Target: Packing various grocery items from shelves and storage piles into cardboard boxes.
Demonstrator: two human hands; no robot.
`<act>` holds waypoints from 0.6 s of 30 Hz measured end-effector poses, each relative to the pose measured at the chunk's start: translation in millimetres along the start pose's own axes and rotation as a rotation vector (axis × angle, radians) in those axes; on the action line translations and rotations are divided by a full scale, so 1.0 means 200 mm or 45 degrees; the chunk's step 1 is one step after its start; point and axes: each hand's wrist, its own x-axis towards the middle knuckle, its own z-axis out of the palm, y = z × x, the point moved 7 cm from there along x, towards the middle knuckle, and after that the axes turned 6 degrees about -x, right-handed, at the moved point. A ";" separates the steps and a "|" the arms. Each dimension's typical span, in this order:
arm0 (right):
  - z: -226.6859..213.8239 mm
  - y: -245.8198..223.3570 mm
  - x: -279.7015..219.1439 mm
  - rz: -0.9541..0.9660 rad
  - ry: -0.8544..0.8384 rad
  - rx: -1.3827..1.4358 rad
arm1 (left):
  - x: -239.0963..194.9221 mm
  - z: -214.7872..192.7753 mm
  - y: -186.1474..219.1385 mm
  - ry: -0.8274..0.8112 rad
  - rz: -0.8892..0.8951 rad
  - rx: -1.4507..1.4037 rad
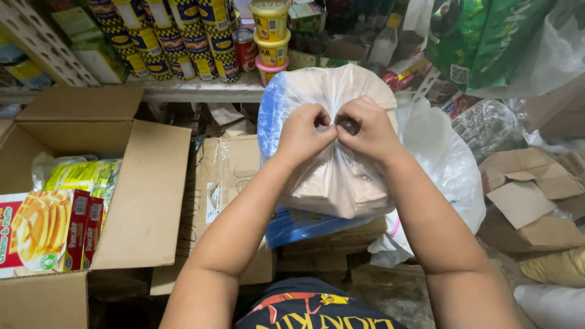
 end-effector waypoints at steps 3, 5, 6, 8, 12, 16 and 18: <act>0.00 0.01 0.00 -0.001 0.027 -0.005 | 0.00 0.01 0.02 -0.021 0.131 -0.022; 0.02 0.08 -0.02 0.266 0.008 0.172 | -0.02 0.00 0.05 0.003 0.134 -0.110; 0.02 0.10 -0.03 0.269 0.007 0.175 | -0.02 0.01 0.04 0.001 0.130 -0.110; 0.05 0.19 -0.06 0.484 -0.033 0.537 | -0.02 0.02 -0.04 0.052 -0.112 -0.337; 0.09 0.27 -0.09 0.541 -0.055 0.780 | -0.05 0.02 -0.08 0.086 -0.233 -0.428; 0.08 0.24 -0.09 0.528 -0.122 0.771 | -0.12 -0.01 0.06 0.035 -0.231 -0.511; 0.08 0.22 -0.06 0.488 -0.147 0.775 | -0.17 -0.04 0.12 0.032 -0.187 -0.487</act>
